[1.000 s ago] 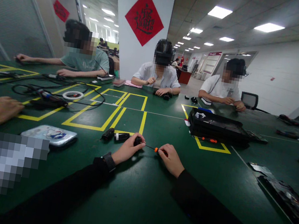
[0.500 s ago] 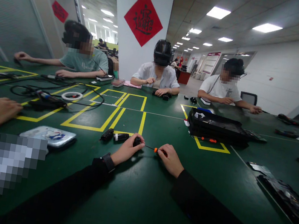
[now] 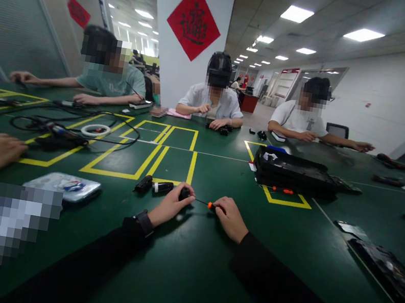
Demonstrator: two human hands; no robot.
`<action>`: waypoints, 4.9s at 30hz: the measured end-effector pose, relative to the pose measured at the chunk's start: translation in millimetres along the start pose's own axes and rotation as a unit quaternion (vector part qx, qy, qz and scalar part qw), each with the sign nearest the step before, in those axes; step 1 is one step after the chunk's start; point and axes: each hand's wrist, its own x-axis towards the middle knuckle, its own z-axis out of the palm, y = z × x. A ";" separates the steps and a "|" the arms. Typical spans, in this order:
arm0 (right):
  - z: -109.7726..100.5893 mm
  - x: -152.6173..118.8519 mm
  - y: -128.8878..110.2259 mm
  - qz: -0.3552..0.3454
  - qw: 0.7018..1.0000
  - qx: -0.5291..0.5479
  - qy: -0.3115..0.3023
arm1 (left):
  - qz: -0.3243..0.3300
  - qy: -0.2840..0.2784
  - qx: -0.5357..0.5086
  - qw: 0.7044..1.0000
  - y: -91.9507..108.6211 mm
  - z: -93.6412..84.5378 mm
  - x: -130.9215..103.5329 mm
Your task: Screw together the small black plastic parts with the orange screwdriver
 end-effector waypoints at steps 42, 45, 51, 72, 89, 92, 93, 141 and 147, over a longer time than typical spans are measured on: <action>0.0 -1.6 -0.4 0.013 0.999 0.037 0.029 | -0.011 0.001 0.012 1.000 -2.3 0.7 -1.5; 0.1 -0.1 0.1 -0.003 0.999 0.039 0.024 | 0.002 0.003 0.017 1.000 -0.8 0.7 -1.5; -2.0 -2.3 -4.2 -0.006 0.999 0.040 0.032 | 0.007 0.002 0.014 1.000 -2.1 1.2 -1.3; 0.6 -3.5 -4.3 -0.001 0.998 0.062 0.012 | -0.016 0.007 -0.029 0.999 -9.6 0.0 2.0; 1.2 -4.2 -2.6 0.000 0.995 0.094 0.014 | 0.007 0.004 0.004 1.000 -2.8 1.6 -1.1; 1.2 -3.9 -2.8 -0.003 0.995 0.098 0.013 | 0.001 0.003 0.012 1.000 -0.4 1.8 -1.9; 1.0 -3.6 -3.0 -0.003 0.995 0.098 0.015 | -0.004 0.003 0.012 1.000 0.1 1.8 -2.1; -0.9 -2.4 -6.4 -0.031 0.996 0.077 0.029 | -0.003 0.002 -0.011 1.000 2.3 0.8 -2.4; 0.0 -3.1 -5.3 -0.003 0.999 0.043 0.026 | 0.007 -0.027 -0.018 0.999 5.9 -0.5 -2.9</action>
